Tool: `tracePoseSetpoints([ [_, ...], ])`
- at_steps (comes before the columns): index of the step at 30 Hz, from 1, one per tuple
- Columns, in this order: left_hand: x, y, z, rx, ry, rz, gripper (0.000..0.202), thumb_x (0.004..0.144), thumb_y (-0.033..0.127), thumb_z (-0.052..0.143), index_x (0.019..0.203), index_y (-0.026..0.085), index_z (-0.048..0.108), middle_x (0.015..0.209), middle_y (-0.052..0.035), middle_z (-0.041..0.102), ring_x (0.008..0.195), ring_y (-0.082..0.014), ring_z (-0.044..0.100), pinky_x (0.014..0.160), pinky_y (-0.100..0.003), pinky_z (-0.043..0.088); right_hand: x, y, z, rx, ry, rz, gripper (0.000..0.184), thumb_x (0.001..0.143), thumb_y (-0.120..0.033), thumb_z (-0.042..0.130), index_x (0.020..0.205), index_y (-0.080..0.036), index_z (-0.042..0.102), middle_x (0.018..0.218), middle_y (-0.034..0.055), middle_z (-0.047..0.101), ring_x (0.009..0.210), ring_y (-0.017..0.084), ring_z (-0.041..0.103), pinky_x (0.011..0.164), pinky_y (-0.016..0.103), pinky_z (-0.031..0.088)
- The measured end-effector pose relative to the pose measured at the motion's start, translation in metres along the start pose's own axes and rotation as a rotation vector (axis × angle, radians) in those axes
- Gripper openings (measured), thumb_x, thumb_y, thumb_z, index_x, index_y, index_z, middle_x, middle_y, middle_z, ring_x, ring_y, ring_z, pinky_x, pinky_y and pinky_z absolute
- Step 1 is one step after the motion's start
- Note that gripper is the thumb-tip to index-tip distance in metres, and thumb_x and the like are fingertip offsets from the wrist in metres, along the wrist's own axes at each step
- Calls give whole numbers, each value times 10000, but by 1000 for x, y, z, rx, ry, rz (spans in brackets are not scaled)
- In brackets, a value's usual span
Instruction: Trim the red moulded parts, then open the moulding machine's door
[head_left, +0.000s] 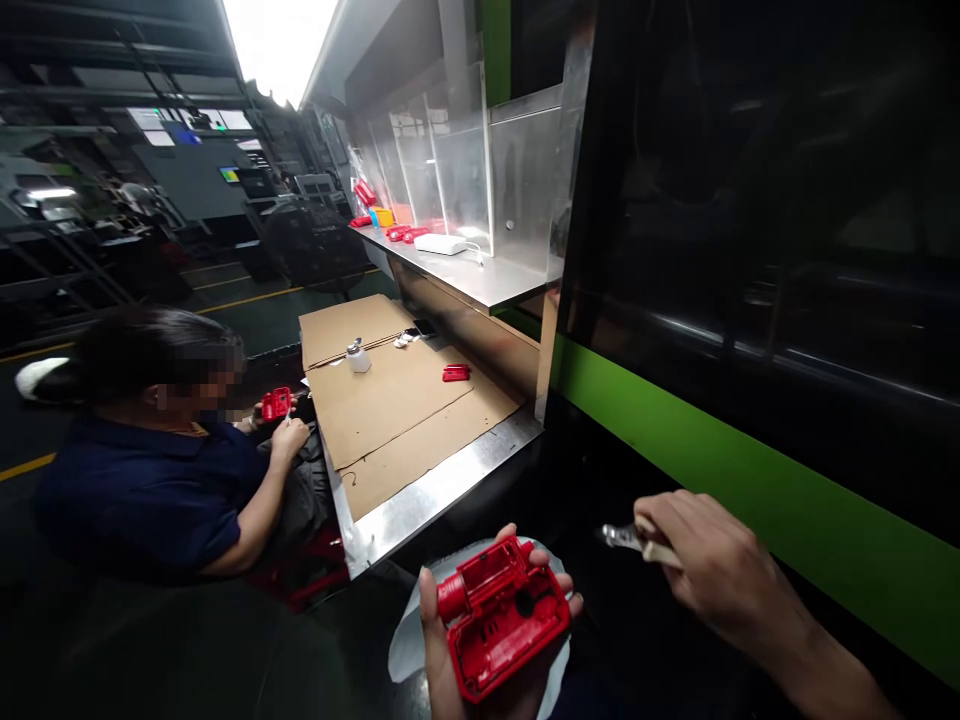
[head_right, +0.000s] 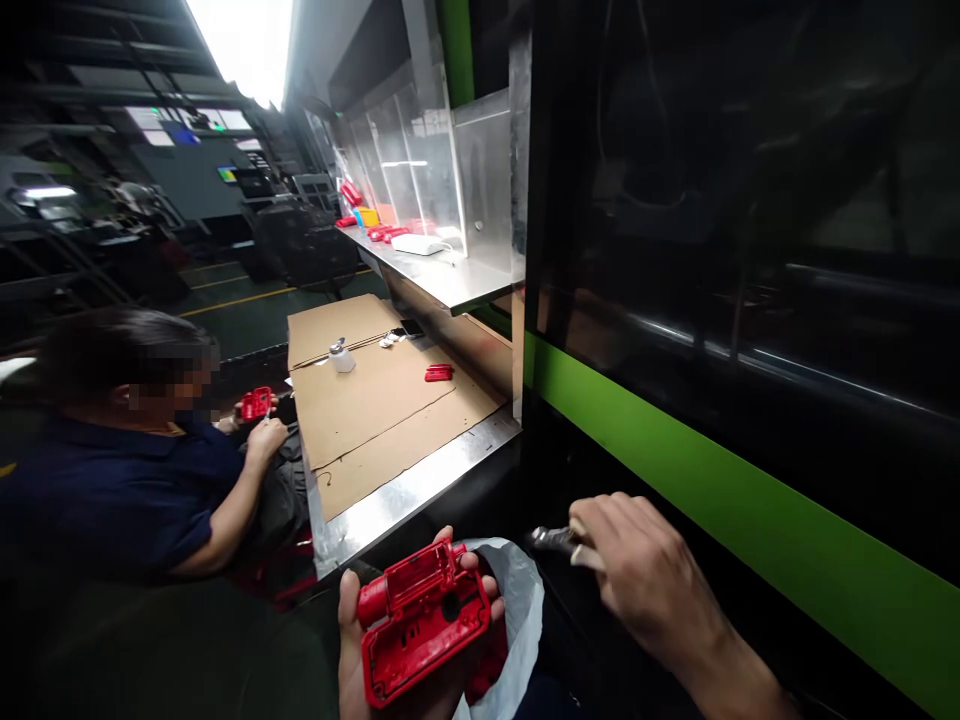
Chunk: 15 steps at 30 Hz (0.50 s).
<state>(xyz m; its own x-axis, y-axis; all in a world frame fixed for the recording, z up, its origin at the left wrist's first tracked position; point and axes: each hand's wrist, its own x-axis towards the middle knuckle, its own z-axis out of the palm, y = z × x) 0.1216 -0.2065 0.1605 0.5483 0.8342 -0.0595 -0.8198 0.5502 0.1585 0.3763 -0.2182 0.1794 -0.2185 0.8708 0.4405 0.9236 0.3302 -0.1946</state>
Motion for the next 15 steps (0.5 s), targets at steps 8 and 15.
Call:
tracePoseSetpoints([
  [8, 5, 4, -5, 45, -40, 62, 813, 774, 825, 496, 1292, 212, 621, 1400, -226, 521, 1364, -406, 426, 1209, -509, 190, -23, 24, 24, 110, -63, 429, 299, 964, -525, 519, 953, -227, 541, 769, 11, 627, 608, 170, 620, 514, 277, 505],
  [15, 17, 12, -10, 251, -23, 254, 738, 648, 635, 801, 1311, 377, 606, 1261, -83, 678, 1323, -413, 473, 1163, -567, 293, 9, -35, -15, 507, -183, 279, 303, 1047, -412, 316, 1169, -234, 529, 969, 30, 638, 796, 161, 638, 655, 287, 519],
])
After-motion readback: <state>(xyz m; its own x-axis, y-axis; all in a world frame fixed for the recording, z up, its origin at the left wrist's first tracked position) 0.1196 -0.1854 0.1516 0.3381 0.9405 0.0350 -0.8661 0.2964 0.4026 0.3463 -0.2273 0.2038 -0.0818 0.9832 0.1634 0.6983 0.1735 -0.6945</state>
